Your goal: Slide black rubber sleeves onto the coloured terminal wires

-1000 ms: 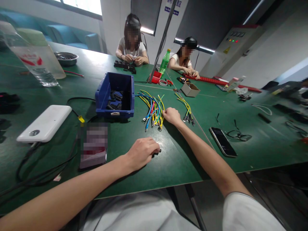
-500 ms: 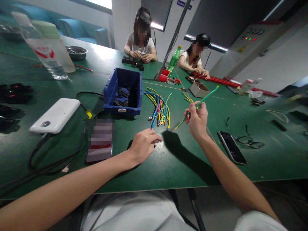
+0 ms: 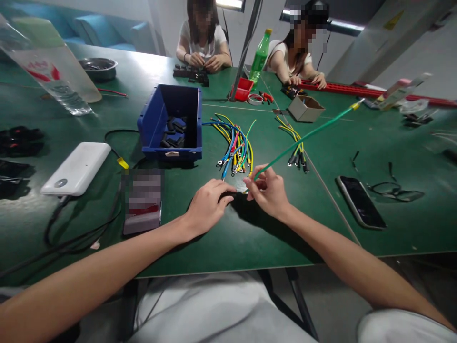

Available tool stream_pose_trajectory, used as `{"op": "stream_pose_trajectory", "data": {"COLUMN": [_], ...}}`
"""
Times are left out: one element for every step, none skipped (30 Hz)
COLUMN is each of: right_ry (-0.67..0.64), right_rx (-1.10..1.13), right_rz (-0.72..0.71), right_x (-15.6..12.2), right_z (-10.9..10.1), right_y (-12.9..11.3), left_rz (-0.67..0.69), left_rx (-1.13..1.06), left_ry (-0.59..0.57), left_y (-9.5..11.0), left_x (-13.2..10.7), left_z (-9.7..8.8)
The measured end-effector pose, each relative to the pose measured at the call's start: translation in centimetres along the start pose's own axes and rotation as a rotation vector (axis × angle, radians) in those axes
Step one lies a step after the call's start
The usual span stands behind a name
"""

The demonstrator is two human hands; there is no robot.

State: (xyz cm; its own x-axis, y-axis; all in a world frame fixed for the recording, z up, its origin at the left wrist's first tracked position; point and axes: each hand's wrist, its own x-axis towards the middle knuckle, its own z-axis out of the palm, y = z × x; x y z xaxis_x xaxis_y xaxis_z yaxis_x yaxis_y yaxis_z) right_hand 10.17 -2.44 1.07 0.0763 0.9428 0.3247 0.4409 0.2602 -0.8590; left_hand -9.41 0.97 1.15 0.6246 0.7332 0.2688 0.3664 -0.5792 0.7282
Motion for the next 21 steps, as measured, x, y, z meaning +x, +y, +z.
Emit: {"op": "stream_pose_trajectory", "data": {"right_ry": [0.013, 0.04, 0.078, 0.119, 0.153, 0.174, 0.18, 0.179, 0.177, 0.177, 0.182, 0.194, 0.208, 0.223, 0.235, 0.243, 0.249, 0.253, 0.257, 0.258, 0.257], "right_rx": [0.03, 0.076, 0.137, 0.208, 0.28, 0.349, 0.411, 0.461, 0.499, 0.525, 0.543, 0.555, 0.562, 0.563, 0.56, 0.553, 0.542, 0.529, 0.517, 0.509, 0.507], "right_rz": [-0.019, -0.04, -0.059, -0.071, -0.072, -0.065, -0.049, -0.027, 0.0, 0.03, 0.059, 0.085, 0.105, 0.118, 0.126, 0.131, 0.134, 0.136, 0.137, 0.138, 0.14], "right_x": [-0.2, -0.3, -0.4, -0.4, -0.4, -0.4, -0.3, -0.1, 0.0, 0.1, 0.2, 0.3, 0.4, 0.4, 0.5, 0.5, 0.5, 0.5, 0.6, 0.6, 0.6], "right_z": [0.0, 0.1, 0.1, 0.2, 0.2, 0.1, 0.1, 0.0, -0.1, -0.2, -0.3, -0.3, -0.4, -0.4, -0.4, -0.3, -0.3, -0.3, -0.4, -0.4, -0.4], "right_y": [-0.4, -0.8, -1.1, -1.5, -1.7, -2.0, -2.1, -2.2, -2.2, -2.1, -2.0, -1.9, -1.7, -1.6, -1.5, -1.4, -1.4, -1.4, -1.5, -1.5, -1.4], "left_rz": [-0.01, -0.021, -0.034, -0.048, -0.063, -0.076, -0.088, -0.099, -0.111, -0.123, -0.134, -0.145, -0.155, -0.163, -0.17, -0.174, -0.172, -0.162, -0.137, -0.092, -0.023], "left_rx": [-0.01, -0.024, -0.041, -0.059, -0.077, -0.093, -0.106, -0.116, -0.123, -0.128, -0.131, -0.133, -0.133, -0.133, -0.133, -0.132, -0.13, -0.125, -0.114, -0.098, -0.084], "left_ry": [0.012, 0.027, 0.045, 0.062, 0.077, 0.086, 0.093, 0.101, 0.111, 0.124, 0.141, 0.16, 0.176, 0.188, 0.197, 0.205, 0.213, 0.222, 0.236, 0.25, 0.264], "left_y": [-0.1, -0.2, -0.3, -0.3, -0.4, -0.4, -0.4, -0.4, -0.3, -0.3, -0.2, -0.1, 0.0, 0.0, 0.0, 0.1, 0.2, 0.3, 0.6, 0.9, 1.3], "left_x": [0.0, 0.0, 0.1, 0.1, 0.1, 0.2, 0.3, 0.4, 0.5, 0.5, 0.5, 0.5, 0.4, 0.2, 0.0, -0.1, -0.1, 0.0, 0.3, 0.8, 1.2], "left_z": [0.0, 0.0, 0.0, 0.0, 0.0, 0.0, -0.1, -0.1, -0.2, -0.2, -0.2, -0.2, -0.1, 0.0, 0.0, 0.1, 0.0, -0.1, -0.4, -0.7, -1.1]}}
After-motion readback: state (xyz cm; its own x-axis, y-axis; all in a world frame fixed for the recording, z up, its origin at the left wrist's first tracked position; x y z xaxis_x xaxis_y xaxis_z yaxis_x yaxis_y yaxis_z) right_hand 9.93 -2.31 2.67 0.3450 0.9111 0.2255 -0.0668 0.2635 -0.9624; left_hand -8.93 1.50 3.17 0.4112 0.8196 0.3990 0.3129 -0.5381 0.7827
